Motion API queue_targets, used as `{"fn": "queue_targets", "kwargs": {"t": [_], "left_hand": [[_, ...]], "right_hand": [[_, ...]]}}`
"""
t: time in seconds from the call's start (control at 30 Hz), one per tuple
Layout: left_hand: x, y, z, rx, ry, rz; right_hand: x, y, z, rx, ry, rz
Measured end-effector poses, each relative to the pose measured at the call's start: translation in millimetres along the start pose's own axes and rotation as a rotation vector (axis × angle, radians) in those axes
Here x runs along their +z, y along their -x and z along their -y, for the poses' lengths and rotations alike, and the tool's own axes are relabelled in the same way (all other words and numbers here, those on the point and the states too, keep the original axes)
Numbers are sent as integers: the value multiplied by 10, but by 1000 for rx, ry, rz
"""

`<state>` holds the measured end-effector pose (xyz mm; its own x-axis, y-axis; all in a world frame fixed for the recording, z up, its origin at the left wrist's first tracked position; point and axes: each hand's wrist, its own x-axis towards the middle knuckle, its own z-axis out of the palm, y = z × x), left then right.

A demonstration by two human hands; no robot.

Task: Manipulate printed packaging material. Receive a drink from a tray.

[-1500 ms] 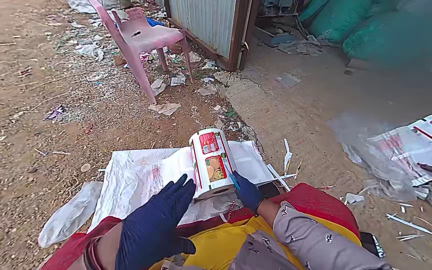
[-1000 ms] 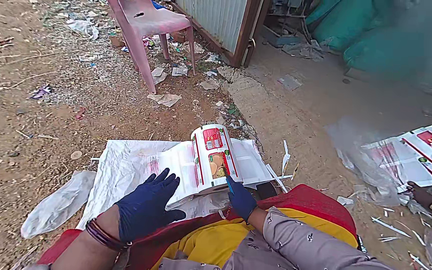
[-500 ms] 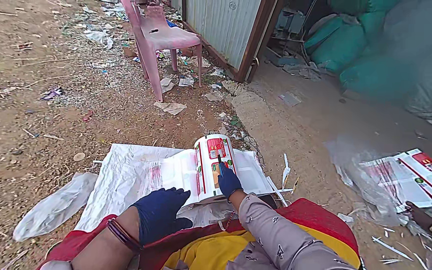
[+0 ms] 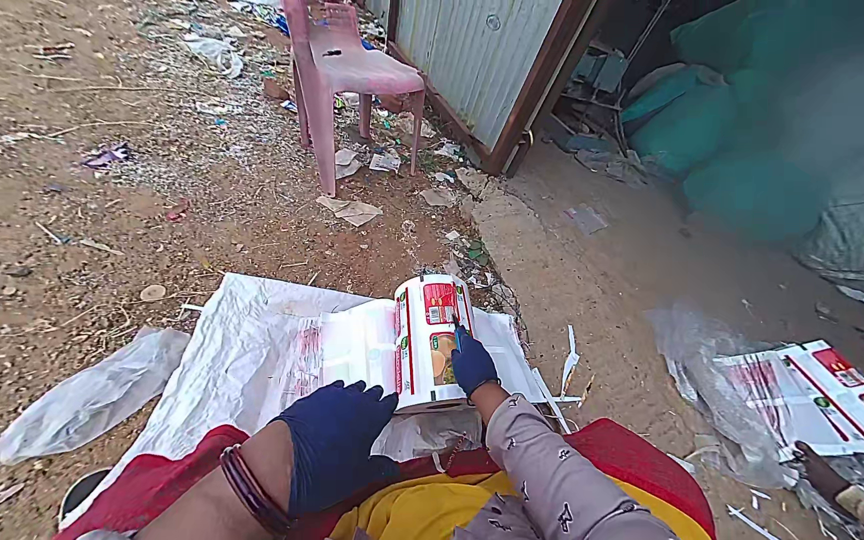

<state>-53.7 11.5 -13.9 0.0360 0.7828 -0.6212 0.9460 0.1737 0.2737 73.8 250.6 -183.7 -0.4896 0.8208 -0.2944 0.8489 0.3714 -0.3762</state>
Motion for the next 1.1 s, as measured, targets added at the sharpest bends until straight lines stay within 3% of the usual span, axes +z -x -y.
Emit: {"fn": "queue_targets", "kwargs": {"t": [0.3, 0.5, 0.73, 0.83, 0.93, 1.1], "left_hand": [[30, -14, -16, 6, -21, 16], [87, -159, -43, 3, -4, 70], [323, -912, -111, -26, -5, 210], [430, -1248, -155, -53, -61, 232], [447, -1566, -228, -75, -80, 141], [568, -2151, -274, 1, -68, -87]], "right_hand": [[64, -7, -84, 58, 139, 20], [80, -123, -335, 102, -41, -67], [134, -218, -334, 115, -124, -102], [14, -239, -327, 136, -104, -39], [-79, -311, -389, 147, -90, 40], [-262, -524, -753, 93, -316, 146]]}}
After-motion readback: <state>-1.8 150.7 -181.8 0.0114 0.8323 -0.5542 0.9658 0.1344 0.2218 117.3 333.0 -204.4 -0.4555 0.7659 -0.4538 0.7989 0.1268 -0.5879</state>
